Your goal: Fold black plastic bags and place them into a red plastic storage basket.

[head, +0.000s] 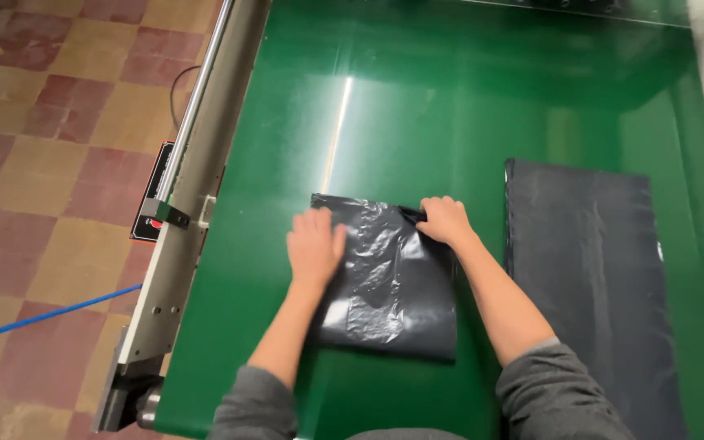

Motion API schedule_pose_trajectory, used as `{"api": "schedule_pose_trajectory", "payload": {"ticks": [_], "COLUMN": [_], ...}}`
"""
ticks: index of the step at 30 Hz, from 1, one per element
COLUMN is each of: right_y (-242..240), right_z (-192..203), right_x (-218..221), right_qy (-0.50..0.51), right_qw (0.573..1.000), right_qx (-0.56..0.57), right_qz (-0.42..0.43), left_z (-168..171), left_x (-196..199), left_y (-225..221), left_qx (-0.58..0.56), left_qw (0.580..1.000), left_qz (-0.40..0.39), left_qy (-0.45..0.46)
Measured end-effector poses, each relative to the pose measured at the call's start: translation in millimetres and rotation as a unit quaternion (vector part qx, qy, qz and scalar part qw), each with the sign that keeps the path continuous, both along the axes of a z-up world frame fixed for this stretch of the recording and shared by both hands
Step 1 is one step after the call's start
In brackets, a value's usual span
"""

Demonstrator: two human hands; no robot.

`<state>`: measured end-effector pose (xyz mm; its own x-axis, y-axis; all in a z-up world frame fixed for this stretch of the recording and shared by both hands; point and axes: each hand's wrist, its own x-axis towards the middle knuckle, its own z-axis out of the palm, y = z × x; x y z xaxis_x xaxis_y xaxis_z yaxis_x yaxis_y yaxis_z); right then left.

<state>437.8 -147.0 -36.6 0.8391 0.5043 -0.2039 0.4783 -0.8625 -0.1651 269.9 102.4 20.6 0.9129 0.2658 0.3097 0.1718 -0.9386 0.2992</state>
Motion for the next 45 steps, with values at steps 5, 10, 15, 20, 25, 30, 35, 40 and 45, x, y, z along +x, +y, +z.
{"api": "schedule_pose_trajectory", "payload": {"ticks": [5, 10, 15, 20, 25, 30, 35, 40, 45], "right_y": [9, -2, -13, -18, 14, 53, 27, 6, -14], "right_z": [78, 98, 56, 49, 69, 61, -18, -45, -51], "right_x": [-98, -241, -307, -316, -339, -385, -419, -401, -353], "right_qy": [-0.122, -0.199, -0.225, -0.242, -0.254, -0.166, -0.153, 0.129, 0.374], "right_qw": [0.967, 0.938, 0.940, 0.942, 0.954, 0.943, 0.912, 0.853, 0.410], "right_qx": [0.221, 0.280, 0.257, 0.234, 0.150, 0.275, 0.378, 0.439, 0.662], "right_qz": [0.029, 0.040, 0.020, 0.003, -0.047, 0.086, 0.040, -0.251, -0.504], "left_z": [-48, -75, -98, -26, -19, -14, -18, -100, -98], "left_x": [-43, -86, -126, -183, -205, -190, -133, -66, -96], "left_y": [8, 58, 71, 56, 63, 32, 1, 12, -22], "left_qx": [-0.573, -0.914, -0.896, -0.556, 0.023, 0.013, -0.204, -0.516, -0.232], "left_qw": [0.801, 0.370, 0.425, 0.824, 0.935, 0.849, 0.777, 0.670, 0.906], "left_qz": [-0.043, 0.024, -0.064, -0.106, -0.352, -0.496, -0.532, -0.284, -0.297], "left_qy": [0.169, 0.163, 0.107, -0.022, -0.048, 0.181, 0.266, 0.453, 0.195]}}
